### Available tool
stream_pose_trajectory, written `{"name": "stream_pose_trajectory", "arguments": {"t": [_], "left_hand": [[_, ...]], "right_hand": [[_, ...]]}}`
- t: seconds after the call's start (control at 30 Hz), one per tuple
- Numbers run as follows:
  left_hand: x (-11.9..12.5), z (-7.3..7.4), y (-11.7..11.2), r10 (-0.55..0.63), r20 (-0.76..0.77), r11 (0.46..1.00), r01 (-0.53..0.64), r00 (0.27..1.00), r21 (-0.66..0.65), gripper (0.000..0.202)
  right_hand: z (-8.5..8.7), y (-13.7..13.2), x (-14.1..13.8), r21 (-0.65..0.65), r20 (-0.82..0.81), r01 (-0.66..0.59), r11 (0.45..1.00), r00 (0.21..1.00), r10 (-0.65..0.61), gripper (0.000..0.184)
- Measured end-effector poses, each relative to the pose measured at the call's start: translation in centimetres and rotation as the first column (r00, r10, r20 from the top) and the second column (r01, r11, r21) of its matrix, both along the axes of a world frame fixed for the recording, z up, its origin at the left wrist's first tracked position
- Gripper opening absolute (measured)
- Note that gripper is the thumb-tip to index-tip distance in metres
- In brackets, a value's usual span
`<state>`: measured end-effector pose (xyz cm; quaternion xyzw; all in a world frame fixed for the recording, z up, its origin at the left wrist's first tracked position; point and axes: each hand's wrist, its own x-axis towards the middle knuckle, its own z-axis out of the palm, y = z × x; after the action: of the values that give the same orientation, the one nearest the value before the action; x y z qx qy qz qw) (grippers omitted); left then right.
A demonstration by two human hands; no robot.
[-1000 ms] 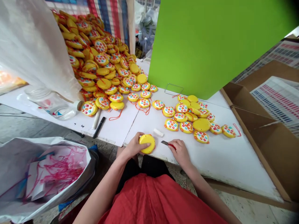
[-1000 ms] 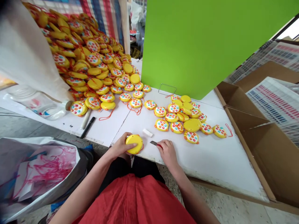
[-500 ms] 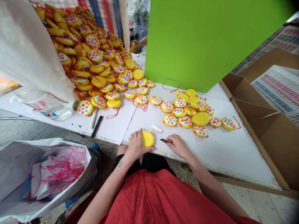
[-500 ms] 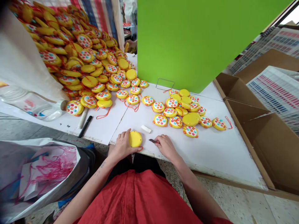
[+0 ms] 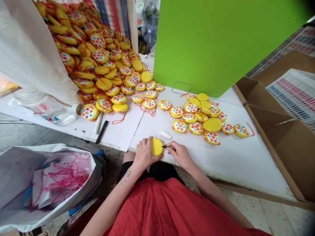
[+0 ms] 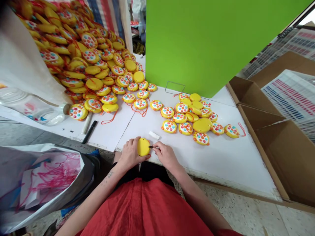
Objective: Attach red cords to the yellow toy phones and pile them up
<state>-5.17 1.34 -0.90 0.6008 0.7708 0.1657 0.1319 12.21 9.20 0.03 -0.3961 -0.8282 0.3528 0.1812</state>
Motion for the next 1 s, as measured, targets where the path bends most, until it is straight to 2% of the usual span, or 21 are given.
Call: {"name": "stream_pose_trajectory", "arguments": {"t": [0.13,0.3,0.57,0.63,0.8,1.0], "left_hand": [[0.1,-0.1,-0.1,-0.002,0.002,1.000,0.002,1.000,-0.008,0.086],[0.0,-0.1,0.0,-0.004,0.006,1.000,0.004,1.000,0.002,0.083],[0.0,-0.2,0.0,-0.002,-0.005,1.000,0.002,1.000,0.024,0.080],[0.0,-0.3,-0.1,-0.003,-0.013,1.000,0.004,1.000,0.029,0.080],[0.0,-0.5,0.0,0.001,-0.019,1.000,0.000,1.000,0.027,0.082],[0.0,-0.4,0.0,-0.002,-0.014,1.000,0.003,1.000,0.027,0.082]], "right_hand": [[-0.3,0.0,-0.1,0.098,0.063,-0.006,0.995,0.998,-0.001,0.018],[-0.9,-0.3,-0.4,0.233,0.140,-0.081,0.969,0.989,0.049,0.021],[-1.8,-0.4,-0.7,0.485,0.232,-0.139,0.863,0.972,0.026,0.022],[-1.8,-0.4,-0.6,0.505,0.233,-0.159,0.848,0.971,0.044,0.023],[-2.3,-0.4,-0.5,0.508,0.190,-0.115,0.853,0.982,0.019,0.025],[-2.5,-0.4,-0.5,0.521,0.165,-0.119,0.845,0.986,0.037,0.026]]}}
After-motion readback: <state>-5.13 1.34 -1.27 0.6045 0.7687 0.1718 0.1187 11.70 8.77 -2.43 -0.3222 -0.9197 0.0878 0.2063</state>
